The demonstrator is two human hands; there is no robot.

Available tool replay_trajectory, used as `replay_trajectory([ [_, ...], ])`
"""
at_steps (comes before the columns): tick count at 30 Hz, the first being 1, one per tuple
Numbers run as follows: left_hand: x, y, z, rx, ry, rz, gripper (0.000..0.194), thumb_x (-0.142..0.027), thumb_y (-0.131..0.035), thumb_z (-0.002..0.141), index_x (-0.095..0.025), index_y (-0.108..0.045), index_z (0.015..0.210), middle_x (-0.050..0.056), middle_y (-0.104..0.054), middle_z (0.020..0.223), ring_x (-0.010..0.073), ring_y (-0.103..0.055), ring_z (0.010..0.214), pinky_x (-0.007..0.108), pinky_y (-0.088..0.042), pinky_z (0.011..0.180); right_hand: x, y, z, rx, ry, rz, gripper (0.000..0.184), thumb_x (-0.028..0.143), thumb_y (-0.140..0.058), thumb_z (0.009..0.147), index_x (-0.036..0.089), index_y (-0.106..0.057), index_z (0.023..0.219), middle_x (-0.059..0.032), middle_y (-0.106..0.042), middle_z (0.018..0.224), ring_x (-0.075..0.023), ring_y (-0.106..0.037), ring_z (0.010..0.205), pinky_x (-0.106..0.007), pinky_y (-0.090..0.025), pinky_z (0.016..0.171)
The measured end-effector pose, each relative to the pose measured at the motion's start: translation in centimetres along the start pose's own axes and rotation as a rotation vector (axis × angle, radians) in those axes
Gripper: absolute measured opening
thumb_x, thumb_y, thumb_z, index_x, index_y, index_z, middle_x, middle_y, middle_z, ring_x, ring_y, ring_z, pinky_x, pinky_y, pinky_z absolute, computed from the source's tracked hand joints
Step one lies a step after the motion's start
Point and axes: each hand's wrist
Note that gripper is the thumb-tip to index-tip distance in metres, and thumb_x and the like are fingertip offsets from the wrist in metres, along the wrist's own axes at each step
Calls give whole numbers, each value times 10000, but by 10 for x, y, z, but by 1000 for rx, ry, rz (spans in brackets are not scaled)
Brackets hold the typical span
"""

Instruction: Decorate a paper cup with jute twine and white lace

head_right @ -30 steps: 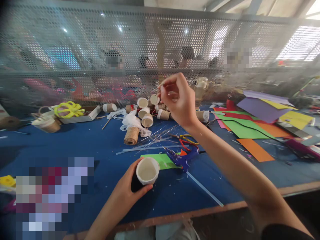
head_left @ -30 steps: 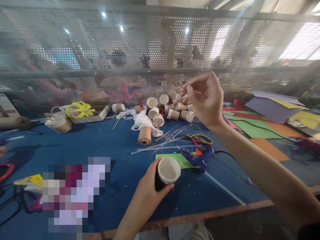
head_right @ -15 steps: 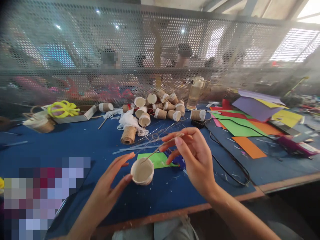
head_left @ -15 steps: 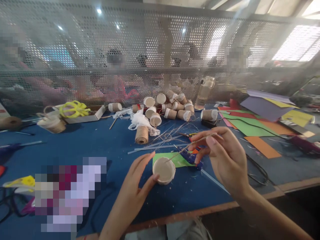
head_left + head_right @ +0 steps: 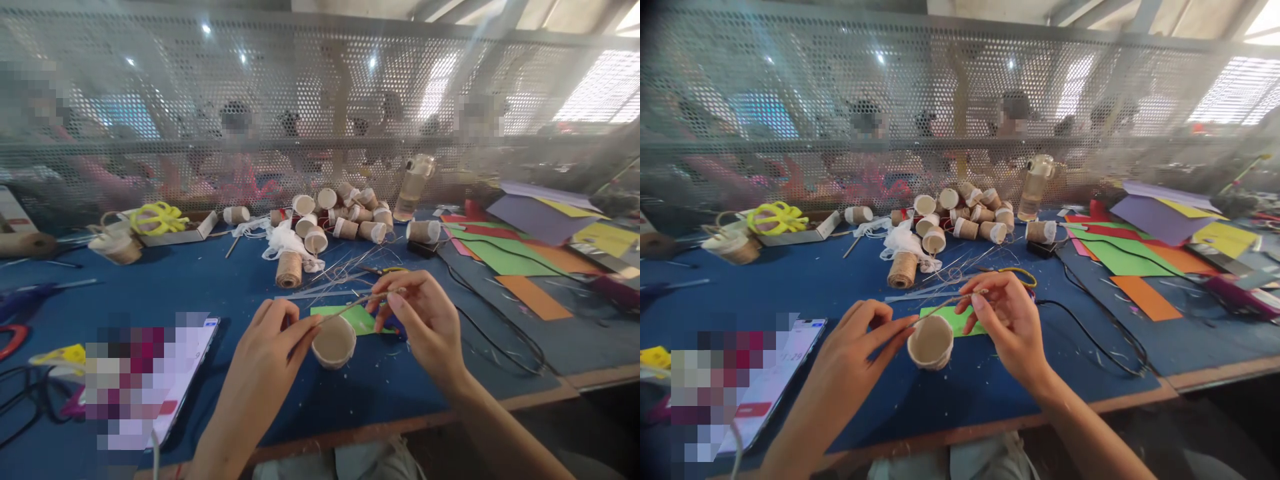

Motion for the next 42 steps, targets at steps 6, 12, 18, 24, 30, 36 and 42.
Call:
replay_trajectory([
  [6, -2, 7, 1, 77, 9, 37, 262, -278, -492, 1044, -176, -731, 1081, 19, -603, 822, 180, -592, 738, 333, -487, 674, 0, 10, -4, -2, 131, -249, 140, 138, -617, 952, 241, -619, 1047, -25, -676, 987, -144, -713, 754, -268, -628, 589],
  [12, 4, 13, -3, 138, -67, 166, 264, -265, -451, 1056, -193, -702, 1095, 11, -604, 807, 197, -604, 696, 351, -467, 640, 1, 27, -1, 232, 666, -987, 302, 61, -700, 891, 193, -663, 1160, -93, -723, 1095, -219, -692, 992, -388, -589, 876],
  [18, 2, 13, 1, 108, -59, 243, 212, -269, -491, 1044, -204, -692, 1065, 17, -641, 846, 209, -633, 763, 364, -474, 702, 6, 23, -1, 335, 718, -1208, 209, 69, -642, 942, 129, -713, 1129, -97, -752, 1060, -245, -661, 1052, -420, -542, 959],
  [24, -8, 7, 4, 66, -100, 310, 231, -264, -509, 1032, -182, -691, 916, 9, -631, 731, 213, -628, 682, 358, -445, 615, 0, 13, -15, 15, 715, -1214, 243, 72, -726, 882, 256, -767, 1035, -47, -651, 805, -239, -608, 895, -395, -555, 839],
  [30, -11, 4, 4, 35, -92, 250, 210, -208, -511, 1024, -173, -685, 911, 13, -653, 732, 208, -641, 666, 344, -462, 609, -9, 20, -19, 5, 658, -1181, 311, 54, -724, 871, 260, -746, 1102, -46, -679, 823, -239, -588, 853, -399, -528, 771],
  [36, -8, 6, 1, -19, -48, 58, 190, -231, -516, 1032, -183, -679, 947, 20, -712, 824, 171, -669, 703, 297, -471, 648, -8, 16, -19, 147, 527, -1051, 165, 70, -643, 925, 197, -692, 1019, -53, -735, 847, -221, -576, 798, -376, -529, 746],
  [42, -2, 11, 4, 28, 78, -130, 139, -270, -548, 1026, -236, -682, 1026, -14, -732, 927, 140, -690, 809, 250, -490, 732, 2, 15, -12, 331, 315, -990, 124, 178, -573, 997, 176, -675, 928, -38, -696, 780, -187, -618, 728, -315, -511, 680],
])
Point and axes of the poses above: each hand's wrist, its own z-axis towards the middle knuckle, its own y-axis out of the back of the hand, x = y × z
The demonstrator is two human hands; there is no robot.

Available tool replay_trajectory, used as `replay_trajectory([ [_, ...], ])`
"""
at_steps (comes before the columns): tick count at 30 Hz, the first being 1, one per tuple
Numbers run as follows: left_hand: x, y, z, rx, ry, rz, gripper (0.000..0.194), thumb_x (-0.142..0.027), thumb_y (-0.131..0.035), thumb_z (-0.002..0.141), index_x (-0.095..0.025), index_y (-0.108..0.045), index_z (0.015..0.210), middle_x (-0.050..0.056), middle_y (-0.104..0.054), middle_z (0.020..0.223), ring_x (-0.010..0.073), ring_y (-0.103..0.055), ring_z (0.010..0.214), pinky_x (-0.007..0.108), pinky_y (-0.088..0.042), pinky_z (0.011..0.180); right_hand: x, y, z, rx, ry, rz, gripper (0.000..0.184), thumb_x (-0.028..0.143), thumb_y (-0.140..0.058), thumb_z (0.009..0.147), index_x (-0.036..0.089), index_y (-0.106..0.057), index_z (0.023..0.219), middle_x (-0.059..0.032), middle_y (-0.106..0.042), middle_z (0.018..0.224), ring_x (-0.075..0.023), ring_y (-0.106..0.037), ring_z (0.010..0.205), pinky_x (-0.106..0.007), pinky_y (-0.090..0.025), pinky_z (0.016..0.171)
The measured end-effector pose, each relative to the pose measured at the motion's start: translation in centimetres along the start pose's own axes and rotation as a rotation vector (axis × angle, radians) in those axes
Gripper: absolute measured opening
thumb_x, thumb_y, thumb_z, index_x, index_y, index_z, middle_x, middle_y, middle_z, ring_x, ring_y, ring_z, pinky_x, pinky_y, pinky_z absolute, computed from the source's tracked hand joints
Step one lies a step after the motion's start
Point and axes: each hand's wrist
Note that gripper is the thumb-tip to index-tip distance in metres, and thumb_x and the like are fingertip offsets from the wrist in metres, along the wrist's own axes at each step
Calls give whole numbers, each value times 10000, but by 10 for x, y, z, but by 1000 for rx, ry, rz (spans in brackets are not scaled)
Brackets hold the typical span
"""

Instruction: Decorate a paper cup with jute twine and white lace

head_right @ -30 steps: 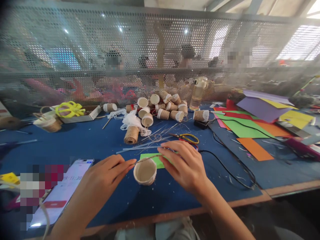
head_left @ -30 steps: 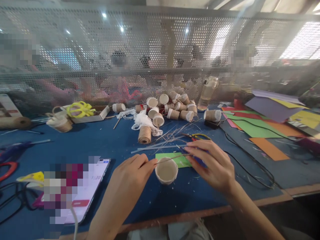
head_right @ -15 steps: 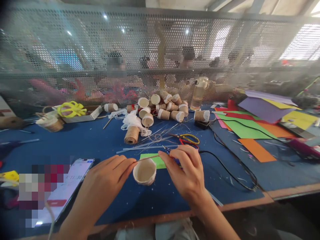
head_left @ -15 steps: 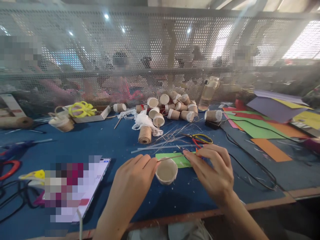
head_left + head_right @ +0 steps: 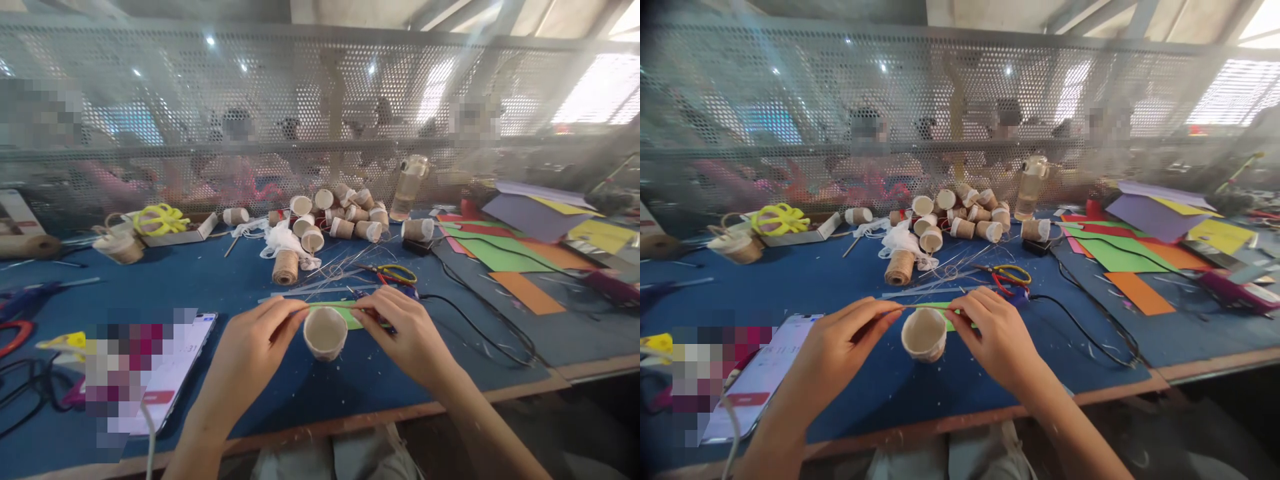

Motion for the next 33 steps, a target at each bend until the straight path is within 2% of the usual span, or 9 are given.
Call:
replay_trajectory([
  [3, 1, 2, 1, 45, -41, 73, 169, -291, -516, 1039, -240, -673, 1076, -3, -753, 1015, 169, -713, 877, 284, -494, 786, -4, 3, 5, 90, -19, -26, 139, 212, -567, 1010, 190, -702, 988, -45, -744, 861, -200, -674, 805, -328, -527, 749],
  [7, -1, 4, 3, 22, -85, 179, 195, -304, -490, 1046, -228, -665, 1090, 10, -751, 1002, 189, -720, 847, 302, -491, 751, -6, 5, 12, 125, -53, 16, 139, 229, -590, 1007, 211, -712, 1071, -39, -787, 982, -187, -720, 861, -303, -530, 774],
  [12, -4, 4, 6, 68, -86, 195, 175, -273, -497, 1038, -226, -663, 1069, 2, -717, 926, 192, -700, 780, 308, -492, 703, -3, 7, 20, 203, 14, 10, 192, 294, -594, 1014, 199, -699, 884, -14, -748, 803, -160, -687, 724, -256, -456, 653],
  [14, -6, 3, 7, 83, -76, 205, 160, -252, -501, 1034, -219, -654, 1068, 1, -703, 910, 195, -691, 757, 315, -491, 689, -3, 7, 22, 240, 30, 5, 208, 301, -584, 1019, 188, -683, 875, -7, -729, 770, -148, -663, 677, -247, -428, 621],
  [19, -13, 2, 13, 98, -65, 359, 123, -238, -553, 1005, -223, -654, 1074, 3, -706, 903, 221, -705, 684, 336, -450, 607, -6, -1, 27, 226, 68, -35, 235, 319, -566, 1030, 180, -687, 884, -18, -738, 792, -155, -683, 698, -250, -424, 645],
  [24, -20, -3, 20, 167, -71, 497, 165, -112, -539, 969, -230, -618, 885, -5, -672, 790, 239, -687, 628, 332, -368, 539, -9, -11, 28, 193, 106, -88, 226, 264, -560, 1027, 177, -708, 879, -28, -754, 802, -170, -711, 744, -258, -423, 662],
  [27, -20, -3, 22, 165, -85, 473, 200, -133, -510, 986, -239, -582, 833, -9, -660, 758, 238, -664, 575, 338, -328, 510, -10, -13, 26, 163, 86, -41, 191, 236, -563, 1019, 187, -717, 917, -23, -784, 857, -169, -728, 771, -259, -422, 667],
  [30, -26, 1, 23, 188, -58, 425, 205, -180, -486, 1007, -242, -581, 836, -15, -660, 750, 238, -665, 561, 346, -323, 512, -10, -13, 24, 162, 68, 27, 195, 243, -541, 1024, 196, -709, 935, -7, -778, 826, -146, -698, 696, -250, -395, 626],
  [33, -39, 5, 30, 234, 49, 451, 216, -190, -453, 1016, -244, -595, 861, -5, -681, 793, 247, -690, 606, 347, -331, 526, -10, -14, 22, 148, 30, 38, 230, 263, -514, 1030, 180, -687, 903, -5, -723, 716, -130, -625, 595, -250, -346, 574],
])
Point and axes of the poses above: each hand's wrist, its own z-axis towards the middle knuckle, its own y-axis out of the back of the hand, x = y × z
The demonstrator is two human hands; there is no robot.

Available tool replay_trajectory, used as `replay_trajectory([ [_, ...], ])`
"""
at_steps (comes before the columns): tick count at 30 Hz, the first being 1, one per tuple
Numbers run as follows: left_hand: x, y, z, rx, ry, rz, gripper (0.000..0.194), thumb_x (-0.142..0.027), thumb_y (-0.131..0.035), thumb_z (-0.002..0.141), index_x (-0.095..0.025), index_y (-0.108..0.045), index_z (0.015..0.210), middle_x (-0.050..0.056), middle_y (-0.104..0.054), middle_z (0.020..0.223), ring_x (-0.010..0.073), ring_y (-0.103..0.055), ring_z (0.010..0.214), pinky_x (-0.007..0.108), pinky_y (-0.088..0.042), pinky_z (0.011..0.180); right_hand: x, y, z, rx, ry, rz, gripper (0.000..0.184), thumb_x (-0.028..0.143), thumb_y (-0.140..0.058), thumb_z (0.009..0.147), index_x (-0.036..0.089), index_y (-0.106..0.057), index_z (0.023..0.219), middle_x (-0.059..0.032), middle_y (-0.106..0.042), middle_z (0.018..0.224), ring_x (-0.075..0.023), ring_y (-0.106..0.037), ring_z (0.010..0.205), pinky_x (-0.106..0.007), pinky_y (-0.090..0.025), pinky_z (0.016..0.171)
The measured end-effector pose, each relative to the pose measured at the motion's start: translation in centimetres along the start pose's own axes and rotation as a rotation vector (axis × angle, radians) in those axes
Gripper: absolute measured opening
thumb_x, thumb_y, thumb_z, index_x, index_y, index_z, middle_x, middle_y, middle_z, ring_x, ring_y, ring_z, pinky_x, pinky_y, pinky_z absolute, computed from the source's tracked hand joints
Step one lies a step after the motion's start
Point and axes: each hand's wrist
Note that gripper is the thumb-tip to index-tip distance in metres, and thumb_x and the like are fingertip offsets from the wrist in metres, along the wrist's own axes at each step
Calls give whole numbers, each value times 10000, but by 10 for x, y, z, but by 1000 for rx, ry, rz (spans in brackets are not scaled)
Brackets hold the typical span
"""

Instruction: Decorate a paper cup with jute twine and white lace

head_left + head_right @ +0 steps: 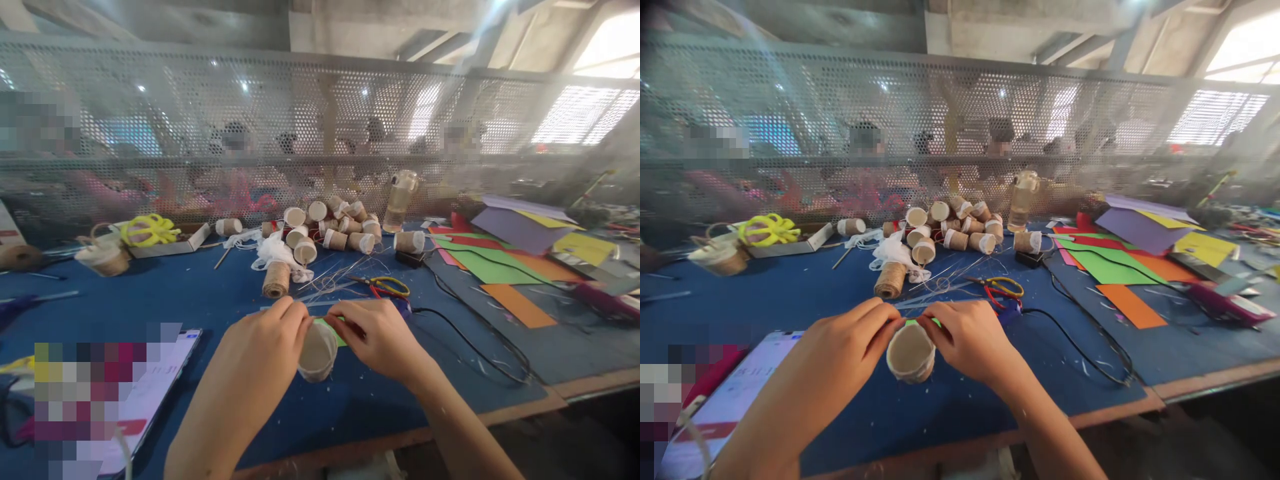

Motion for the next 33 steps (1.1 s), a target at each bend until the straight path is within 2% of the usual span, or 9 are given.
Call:
replay_trajectory([
  [4, -12, 9, 14, 53, 21, 151, 216, -143, -446, 983, -224, -578, 831, 36, -687, 818, 260, -684, 600, 335, -246, 481, -2, -2, -1, -47, -33, -80, 258, 255, -486, 1032, 158, -661, 868, -19, -669, 673, -131, -582, 571, -259, -305, 560],
  [8, -5, 5, 26, 149, -122, 175, 223, -137, -425, 979, -210, -611, 882, 69, -699, 869, 263, -676, 614, 334, -258, 491, -6, -3, -2, -85, -69, -71, 265, 314, -529, 1018, 164, -654, 838, 10, -603, 607, -108, -490, 507, -243, -281, 544],
  [10, 4, 3, 28, 257, -201, 80, 219, -153, -434, 983, -219, -627, 903, 52, -711, 865, 258, -680, 638, 341, -299, 528, -6, -2, -3, -87, -83, -26, 302, 372, -550, 1011, 172, -649, 807, 29, -561, 574, -97, -440, 485, -234, -271, 539],
  [14, 21, 10, 29, 423, -161, -225, 289, -290, -407, 1036, -223, -601, 833, 14, -704, 787, 213, -673, 672, 330, -381, 624, -2, -4, -3, -47, -96, 108, 344, 424, -586, 988, 178, -634, 753, 47, -502, 554, -88, -417, 503, -219, -258, 535],
  [17, 33, 15, 31, 577, -144, -435, 351, -393, -438, 1031, -220, -581, 761, -23, -659, 669, 168, -642, 652, 283, -412, 661, 1, -6, -3, -5, -104, 253, 290, 379, -641, 951, 174, -639, 746, 67, -453, 545, -75, -392, 500, -202, -265, 531],
  [21, 48, 10, 31, 671, -185, -621, 335, -449, -461, 1027, -223, -628, 845, -45, -635, 638, 149, -641, 676, 247, -434, 699, 5, -8, -3, 46, -139, 404, 294, 360, -685, 920, 167, -632, 704, 81, -403, 531, -62, -355, 482, -199, -263, 522],
  [24, 56, 5, 28, 663, -190, -714, 335, -471, -504, 1011, -213, -637, 845, -49, -613, 708, 116, -612, 622, 234, -444, 681, 6, -7, -2, 69, -166, 479, 340, 387, -664, 937, 162, -623, 686, 79, -400, 532, -61, -347, 487, -199, -265, 514],
  [28, 59, 1, 23, 559, -170, -812, 335, -483, -551, 986, -203, -672, 848, -34, -604, 872, 74, -586, 585, 218, -460, 640, 7, -6, 0, 92, -188, 524, 375, 441, -651, 945, 157, -636, 700, 68, -434, 551, -68, -354, 514, -208, -272, 514],
  [33, 54, -5, 18, 333, -33, -902, 280, -445, -599, 964, -215, -726, 868, -32, -665, 761, 82, -543, 577, 198, -437, 573, 3, -4, 9, 57, -281, 570, 411, 495, -612, 959, 158, -631, 723, 53, -446, 594, -83, -348, 555, -234, -262, 521],
])
Point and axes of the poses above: each hand's wrist, its own z-axis towards the middle knuckle, its own y-axis out of the back of the hand, x = y × z
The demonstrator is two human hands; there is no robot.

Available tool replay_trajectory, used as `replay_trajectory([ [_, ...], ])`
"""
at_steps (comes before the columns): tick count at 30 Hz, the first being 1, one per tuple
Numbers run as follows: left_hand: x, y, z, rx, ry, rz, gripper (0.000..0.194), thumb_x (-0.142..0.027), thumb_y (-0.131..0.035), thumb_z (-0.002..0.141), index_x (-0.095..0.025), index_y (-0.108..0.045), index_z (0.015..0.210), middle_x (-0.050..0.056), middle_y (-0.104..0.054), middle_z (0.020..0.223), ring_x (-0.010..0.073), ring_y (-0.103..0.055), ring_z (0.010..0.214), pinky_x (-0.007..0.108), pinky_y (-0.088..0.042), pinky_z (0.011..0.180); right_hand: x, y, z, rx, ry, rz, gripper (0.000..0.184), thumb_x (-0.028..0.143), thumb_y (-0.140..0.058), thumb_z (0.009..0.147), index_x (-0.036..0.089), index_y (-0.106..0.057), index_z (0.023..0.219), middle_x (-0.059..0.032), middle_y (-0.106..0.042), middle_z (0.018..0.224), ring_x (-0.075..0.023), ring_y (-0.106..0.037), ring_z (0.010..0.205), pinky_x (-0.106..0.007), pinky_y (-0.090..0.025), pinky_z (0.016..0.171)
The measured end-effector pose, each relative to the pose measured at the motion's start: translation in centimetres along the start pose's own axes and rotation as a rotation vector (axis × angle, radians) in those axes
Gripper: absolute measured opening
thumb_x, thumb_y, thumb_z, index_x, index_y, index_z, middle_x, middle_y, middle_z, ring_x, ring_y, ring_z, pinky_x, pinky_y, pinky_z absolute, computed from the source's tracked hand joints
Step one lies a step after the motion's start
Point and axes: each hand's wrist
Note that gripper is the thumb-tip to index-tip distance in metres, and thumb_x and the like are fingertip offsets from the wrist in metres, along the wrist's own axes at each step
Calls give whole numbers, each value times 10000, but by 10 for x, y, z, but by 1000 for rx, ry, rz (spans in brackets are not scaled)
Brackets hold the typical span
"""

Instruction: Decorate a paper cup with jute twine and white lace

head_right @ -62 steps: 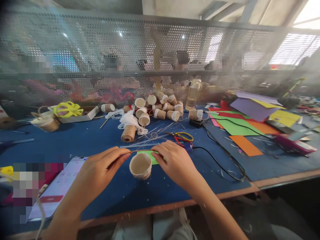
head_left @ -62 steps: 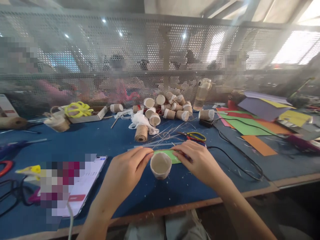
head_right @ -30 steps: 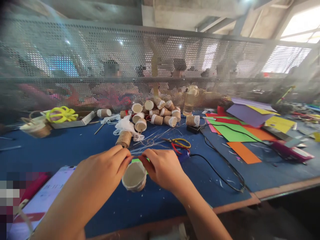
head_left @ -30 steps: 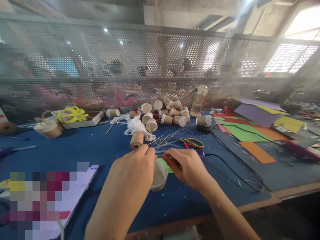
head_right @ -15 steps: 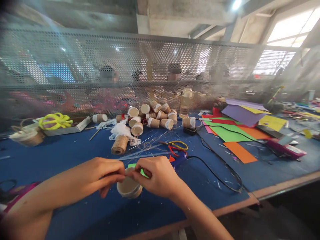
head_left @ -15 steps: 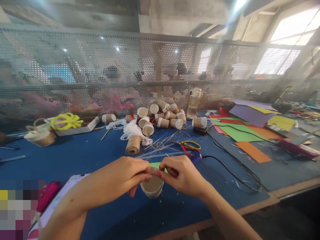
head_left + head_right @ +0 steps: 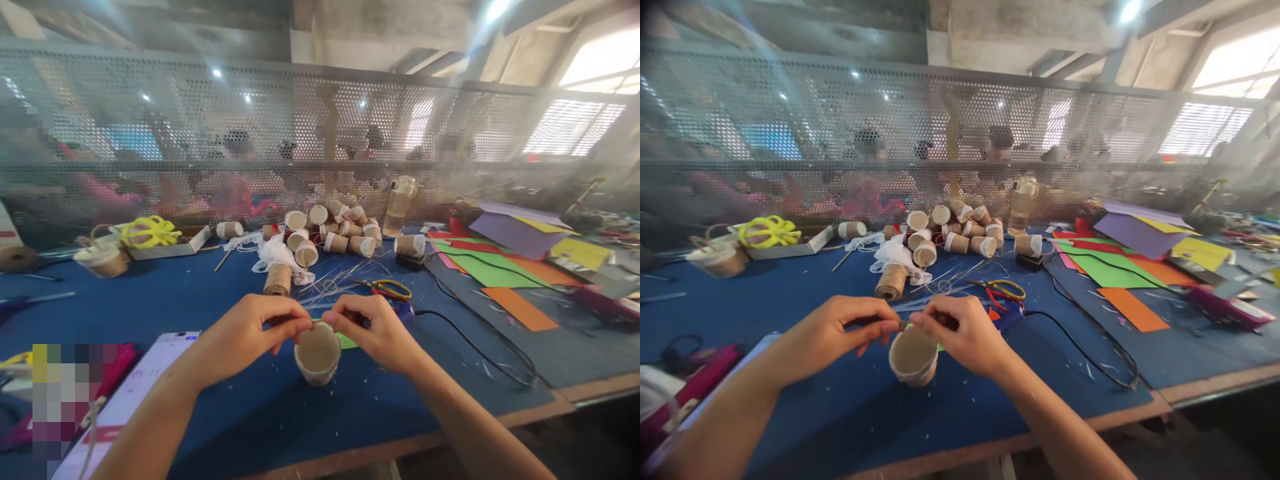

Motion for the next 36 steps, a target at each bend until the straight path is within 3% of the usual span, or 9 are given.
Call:
replay_trajectory([
  [3, 4, -6, 2, -126, -38, -140, 258, -420, -625, 949, -201, -729, 858, -35, -649, 715, 72, -513, 546, 192, -413, 537, 3, 1, 10, -7, -51, 61, 433, 517, -604, 953, 164, -594, 702, 49, -432, 612, -90, -346, 578, -243, -252, 525],
  [8, 16, -8, 6, -193, -53, -269, 279, -430, -618, 944, -181, -696, 845, -45, -610, 682, 51, -480, 492, 189, -371, 488, 7, -2, 21, 38, -70, 261, 465, 565, -618, 919, 170, -566, 679, 69, -398, 579, -75, -302, 527, -237, -236, 500],
  [16, 19, -20, 13, -154, -23, -428, 301, -401, -663, 917, -131, -705, 790, -31, -597, 656, 34, -418, 447, 200, -280, 432, -9, -6, 12, 59, -101, 403, 503, 603, -615, 919, 180, -520, 662, 95, -345, 512, -56, -245, 451, -226, -199, 443],
  [25, 19, -24, 6, -72, -53, -537, 206, -334, -701, 915, -138, -749, 871, -20, -630, 700, 32, -466, 508, 191, -330, 492, -10, -6, 7, 87, -82, 584, 502, 585, -655, 889, 193, -473, 635, 106, -312, 481, -44, -215, 415, -219, -139, 415],
  [36, 17, -33, 9, -121, -99, -565, 235, -362, -659, 940, -150, -676, 840, -44, -573, 698, 38, -431, 532, 197, -313, 512, -10, -16, 3, 48, -115, 652, 516, 581, -667, 868, 198, -421, 625, 99, -336, 539, -19, -217, 405, -199, -126, 391],
])
Point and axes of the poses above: each hand's wrist, its own z-axis towards the middle knuckle, its own y-axis out of the back of the hand, x = y × z
